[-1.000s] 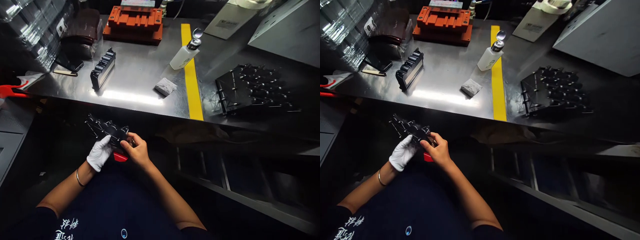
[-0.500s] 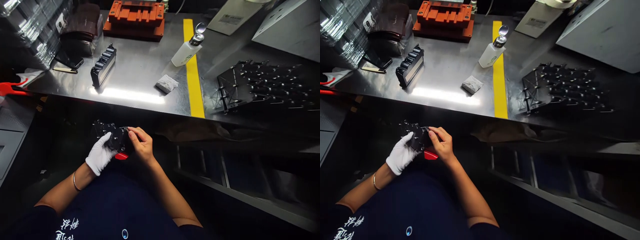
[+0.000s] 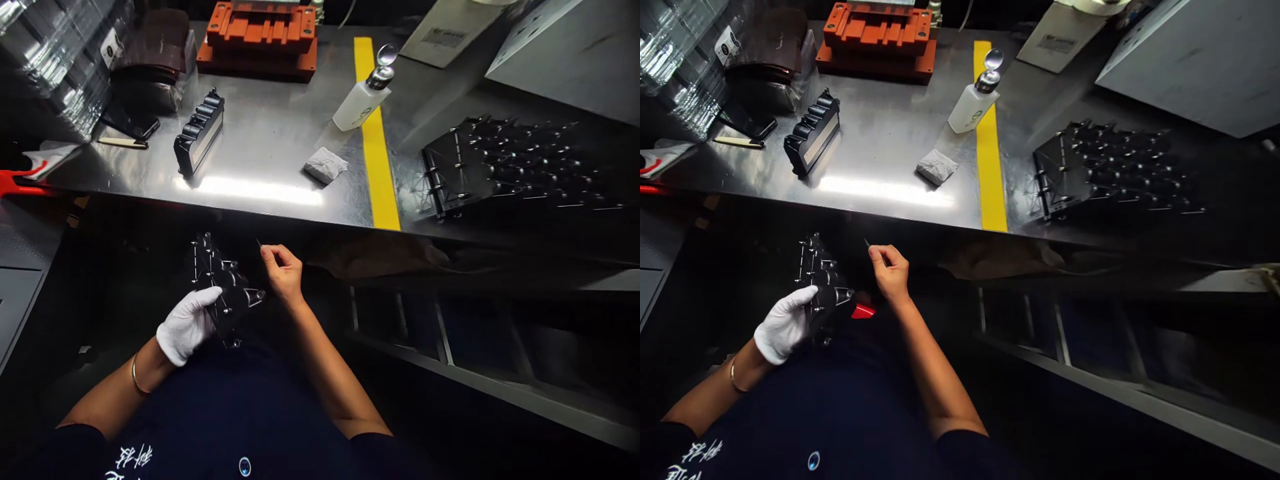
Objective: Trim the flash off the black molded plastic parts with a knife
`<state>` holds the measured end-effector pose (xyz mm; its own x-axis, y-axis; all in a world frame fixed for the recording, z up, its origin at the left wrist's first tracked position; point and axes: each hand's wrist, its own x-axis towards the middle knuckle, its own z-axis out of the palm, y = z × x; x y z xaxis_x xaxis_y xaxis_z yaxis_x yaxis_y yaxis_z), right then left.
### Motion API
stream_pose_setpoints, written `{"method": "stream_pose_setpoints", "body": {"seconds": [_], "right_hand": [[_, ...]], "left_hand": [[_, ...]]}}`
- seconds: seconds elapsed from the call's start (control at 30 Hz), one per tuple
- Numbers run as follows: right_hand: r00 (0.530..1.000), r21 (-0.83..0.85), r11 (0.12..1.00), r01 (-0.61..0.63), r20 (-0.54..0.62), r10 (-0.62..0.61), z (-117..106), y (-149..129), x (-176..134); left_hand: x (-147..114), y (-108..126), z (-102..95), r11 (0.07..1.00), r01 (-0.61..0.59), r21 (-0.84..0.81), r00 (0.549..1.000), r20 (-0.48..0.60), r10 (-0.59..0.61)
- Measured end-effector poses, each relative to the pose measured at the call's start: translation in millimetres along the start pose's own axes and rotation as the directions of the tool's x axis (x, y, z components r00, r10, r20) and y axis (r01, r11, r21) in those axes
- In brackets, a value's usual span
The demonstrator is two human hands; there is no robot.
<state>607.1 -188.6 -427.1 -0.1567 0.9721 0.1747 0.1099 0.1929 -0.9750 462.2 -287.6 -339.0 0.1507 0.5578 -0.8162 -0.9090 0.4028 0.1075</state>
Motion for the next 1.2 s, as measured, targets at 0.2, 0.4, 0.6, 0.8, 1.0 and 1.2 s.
{"method": "stream_pose_setpoints", "body": {"seconds": [0.2,0.4,0.6,0.8,1.0,1.2], "right_hand": [[0.976,-0.011,0.995,0.104,0.193,-0.100,-17,-35,-13],[0.931,-0.192,0.921,0.338,0.211,-0.298,-14,-44,-12],[0.818,0.013,0.955,0.297,0.512,-0.261,-37,-51,0],[0.536,0.162,0.859,0.486,0.721,-0.439,-54,-70,4],[0.674,-0.082,0.803,0.590,0.598,-0.434,-50,-61,3],[0.704,-0.032,0.841,0.540,0.564,-0.430,-49,-61,4]], "left_hand": [[10,2,-0.4,0.994,-0.094,-0.057,0.996,-0.017,0.093],[10,-3,-7.9,0.983,-0.152,0.107,0.988,0.053,0.147],[-8,2,-2.9,0.829,-0.369,0.419,0.911,0.342,0.232],[-2,17,-5.1,0.766,-0.408,0.497,0.896,0.378,0.232],[6,6,-0.1,0.846,-0.396,0.355,0.906,0.303,0.297],[11,5,-5.7,0.899,-0.338,0.279,0.925,0.272,0.264]]}}
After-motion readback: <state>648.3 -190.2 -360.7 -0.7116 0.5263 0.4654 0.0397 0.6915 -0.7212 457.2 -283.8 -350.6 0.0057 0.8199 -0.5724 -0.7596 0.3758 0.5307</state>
